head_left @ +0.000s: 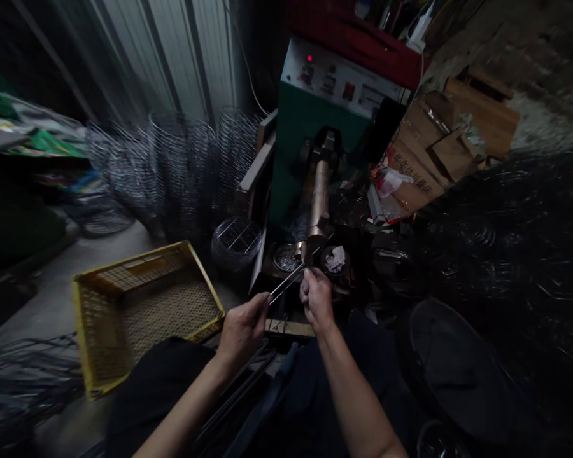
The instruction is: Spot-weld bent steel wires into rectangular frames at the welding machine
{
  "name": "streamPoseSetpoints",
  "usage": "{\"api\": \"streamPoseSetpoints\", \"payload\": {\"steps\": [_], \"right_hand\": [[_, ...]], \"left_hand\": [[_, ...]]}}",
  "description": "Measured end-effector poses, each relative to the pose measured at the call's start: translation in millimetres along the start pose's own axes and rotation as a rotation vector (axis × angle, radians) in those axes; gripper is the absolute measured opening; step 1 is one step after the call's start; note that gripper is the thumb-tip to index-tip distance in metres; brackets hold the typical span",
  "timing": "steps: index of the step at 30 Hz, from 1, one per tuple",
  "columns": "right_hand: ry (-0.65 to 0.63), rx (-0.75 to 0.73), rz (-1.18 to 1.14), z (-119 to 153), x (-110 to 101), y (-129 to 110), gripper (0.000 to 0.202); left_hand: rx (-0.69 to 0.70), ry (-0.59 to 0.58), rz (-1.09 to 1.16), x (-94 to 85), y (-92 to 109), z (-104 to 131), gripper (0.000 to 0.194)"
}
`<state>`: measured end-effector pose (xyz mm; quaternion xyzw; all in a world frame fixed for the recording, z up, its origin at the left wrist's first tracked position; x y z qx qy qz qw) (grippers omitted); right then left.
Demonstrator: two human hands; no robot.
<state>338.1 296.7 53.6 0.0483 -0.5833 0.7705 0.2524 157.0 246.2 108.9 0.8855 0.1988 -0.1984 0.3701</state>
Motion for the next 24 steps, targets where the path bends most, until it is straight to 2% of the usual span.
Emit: {"api": "streamPoseSetpoints", "payload": {"steps": [5,10,17,24], "right_hand": [[-0.016,0.019,0.009,-5,1,1,0.034],[-0.024,0.02,0.089,-7,-8,1,0.035],[-0.004,-0.044,0.113,-17,-29,-10,0.04],[-0.018,-0.078,0.128,-20,-23,-18,0.04]], "left_hand": [[-0.033,-0.001,0.034,2.5,-10,0,0.021],[-0.039,-0.006,0.074,3.0,-6,0,0.019],[-0.014,-0.029,0.123,22.0,-3,-16,0.021],[-0.024,-0.03,0.135,20.9,-8,-27,0.024]]}}
Point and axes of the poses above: each hand's wrist, its own z-axis away from the middle knuckle, its own x-axis out of the palm, y = z × x, the point moved 10 cm from there along -z, towards the middle knuckle, and after that the axes turned 11 degrees about x, right-handed, at the moved point
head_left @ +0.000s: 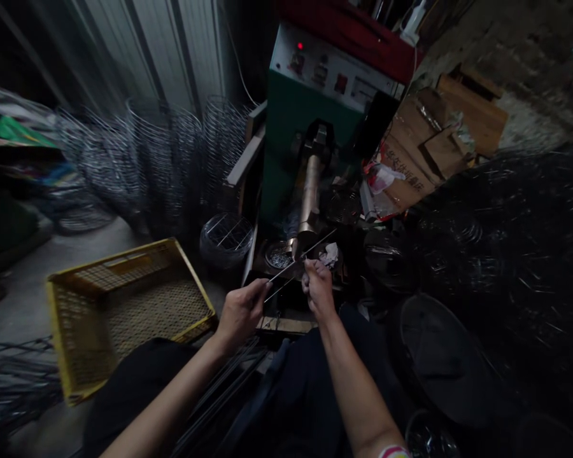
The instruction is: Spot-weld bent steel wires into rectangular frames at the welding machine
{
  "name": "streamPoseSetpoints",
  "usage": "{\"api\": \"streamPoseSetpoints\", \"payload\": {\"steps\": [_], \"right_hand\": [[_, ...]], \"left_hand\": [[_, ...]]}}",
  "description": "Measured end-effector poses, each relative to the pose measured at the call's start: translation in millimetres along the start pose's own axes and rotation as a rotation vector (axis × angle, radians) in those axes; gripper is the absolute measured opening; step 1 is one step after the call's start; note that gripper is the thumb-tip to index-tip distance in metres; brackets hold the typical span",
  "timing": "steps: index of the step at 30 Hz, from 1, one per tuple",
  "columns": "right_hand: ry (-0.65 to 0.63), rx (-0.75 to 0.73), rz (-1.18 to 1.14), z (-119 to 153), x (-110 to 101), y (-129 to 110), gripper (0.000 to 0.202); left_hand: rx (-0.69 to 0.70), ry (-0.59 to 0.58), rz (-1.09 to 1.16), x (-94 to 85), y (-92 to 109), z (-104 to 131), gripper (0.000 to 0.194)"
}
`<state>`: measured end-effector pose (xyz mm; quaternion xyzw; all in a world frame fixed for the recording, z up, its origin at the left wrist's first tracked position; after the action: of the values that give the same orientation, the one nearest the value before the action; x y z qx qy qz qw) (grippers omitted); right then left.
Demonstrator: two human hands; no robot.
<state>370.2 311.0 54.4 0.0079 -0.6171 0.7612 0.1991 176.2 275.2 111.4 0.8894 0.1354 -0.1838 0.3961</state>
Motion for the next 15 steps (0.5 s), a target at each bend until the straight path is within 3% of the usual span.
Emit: {"api": "streamPoseSetpoints", "payload": {"steps": [11,15], "right_hand": [[-0.007,0.041,0.045,2,-3,1,0.045],[-0.029,0.159,0.161,27,-18,35,0.05]], "left_hand": [[-0.022,-0.068,-0.03,5.2,-9,1,0.028],[0.0,-0.137,-0.079,12.2,-9,0,0.029]]}}
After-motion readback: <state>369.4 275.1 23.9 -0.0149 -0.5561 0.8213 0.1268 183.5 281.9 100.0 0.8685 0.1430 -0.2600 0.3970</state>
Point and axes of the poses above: each hand's wrist, its own z-axis away from the middle knuckle, its own x-axis out of the palm, y = z × x, the point moved 10 cm from there along -z, towards the middle knuckle, and after that the axes turned 11 degrees about x, right-handed, at the moved point
